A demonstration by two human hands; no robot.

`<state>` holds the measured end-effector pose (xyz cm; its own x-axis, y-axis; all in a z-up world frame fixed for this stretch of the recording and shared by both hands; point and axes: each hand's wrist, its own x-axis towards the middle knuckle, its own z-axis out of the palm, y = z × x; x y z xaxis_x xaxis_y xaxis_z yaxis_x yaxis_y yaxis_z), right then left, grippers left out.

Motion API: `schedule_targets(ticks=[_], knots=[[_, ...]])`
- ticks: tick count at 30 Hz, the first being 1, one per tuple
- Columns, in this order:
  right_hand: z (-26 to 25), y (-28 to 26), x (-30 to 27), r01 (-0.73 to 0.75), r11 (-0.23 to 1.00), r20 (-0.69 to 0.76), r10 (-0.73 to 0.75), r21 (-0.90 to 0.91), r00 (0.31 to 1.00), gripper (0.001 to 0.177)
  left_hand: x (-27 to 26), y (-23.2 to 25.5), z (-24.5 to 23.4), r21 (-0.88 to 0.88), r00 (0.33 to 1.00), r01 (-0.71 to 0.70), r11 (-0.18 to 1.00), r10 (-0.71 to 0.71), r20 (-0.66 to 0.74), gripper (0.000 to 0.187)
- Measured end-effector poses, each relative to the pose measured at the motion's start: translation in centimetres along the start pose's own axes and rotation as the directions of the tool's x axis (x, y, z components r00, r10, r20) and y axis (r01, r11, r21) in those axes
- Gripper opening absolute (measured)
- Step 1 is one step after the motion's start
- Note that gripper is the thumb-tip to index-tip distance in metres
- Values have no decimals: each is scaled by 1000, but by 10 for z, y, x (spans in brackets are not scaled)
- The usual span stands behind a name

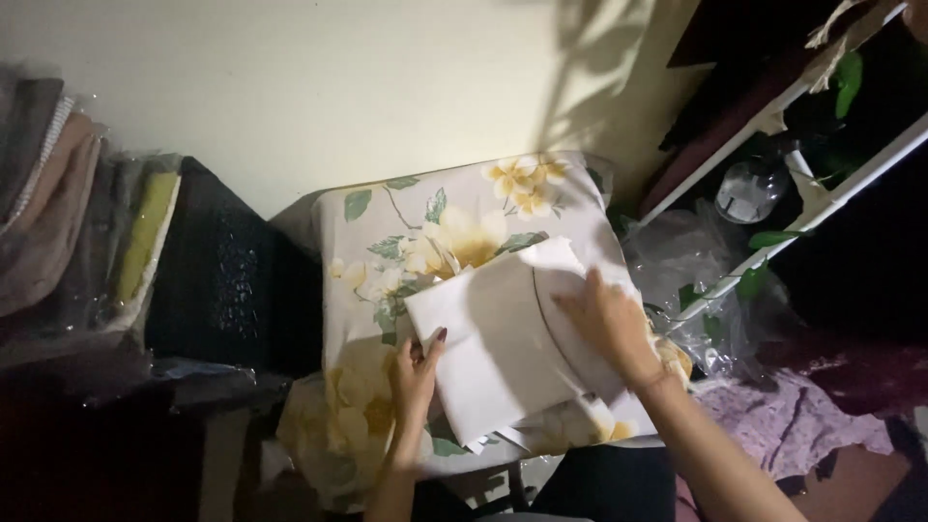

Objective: Folding a white garment and placing it into a clear plastic bag for storage or shipping.

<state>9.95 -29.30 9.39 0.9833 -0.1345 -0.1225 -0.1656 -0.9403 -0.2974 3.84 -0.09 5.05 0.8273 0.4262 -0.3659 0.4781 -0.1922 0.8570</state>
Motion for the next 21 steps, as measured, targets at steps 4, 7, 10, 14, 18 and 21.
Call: schedule_targets(ticks=[4, 7, 10, 14, 18, 21], knots=[[2, 9, -41, 170, 984, -106, -175, -58, 979, 49, 1, 12, 0, -112, 994, 90, 990, -82, 77, 49], [1, 1, -25, 157, 988, -97, -157, -5, 983, 47, -11, 30, 2, -198, 935, 309, 930, -258, 245, 53], [-8, -23, 6, 97, 995, -12, -97, 8, 995, 53, -10, 7, 15, -335, 846, 473, 815, -315, 430, 54], [6, -50, 35, 81, 997, -71, -81, -3, 994, 60, -30, 13, 23, -521, 888, 435, 734, -257, 381, 56], [-7, -55, 59, 183, 968, -180, -214, -174, 960, 55, -33, 22, 12, -343, 900, 401, 850, -296, 319, 47], [-34, -40, 81, 18, 1000, -88, -16, 18, 996, 47, -26, 41, -8, -469, 915, 393, 791, -284, 288, 64]])
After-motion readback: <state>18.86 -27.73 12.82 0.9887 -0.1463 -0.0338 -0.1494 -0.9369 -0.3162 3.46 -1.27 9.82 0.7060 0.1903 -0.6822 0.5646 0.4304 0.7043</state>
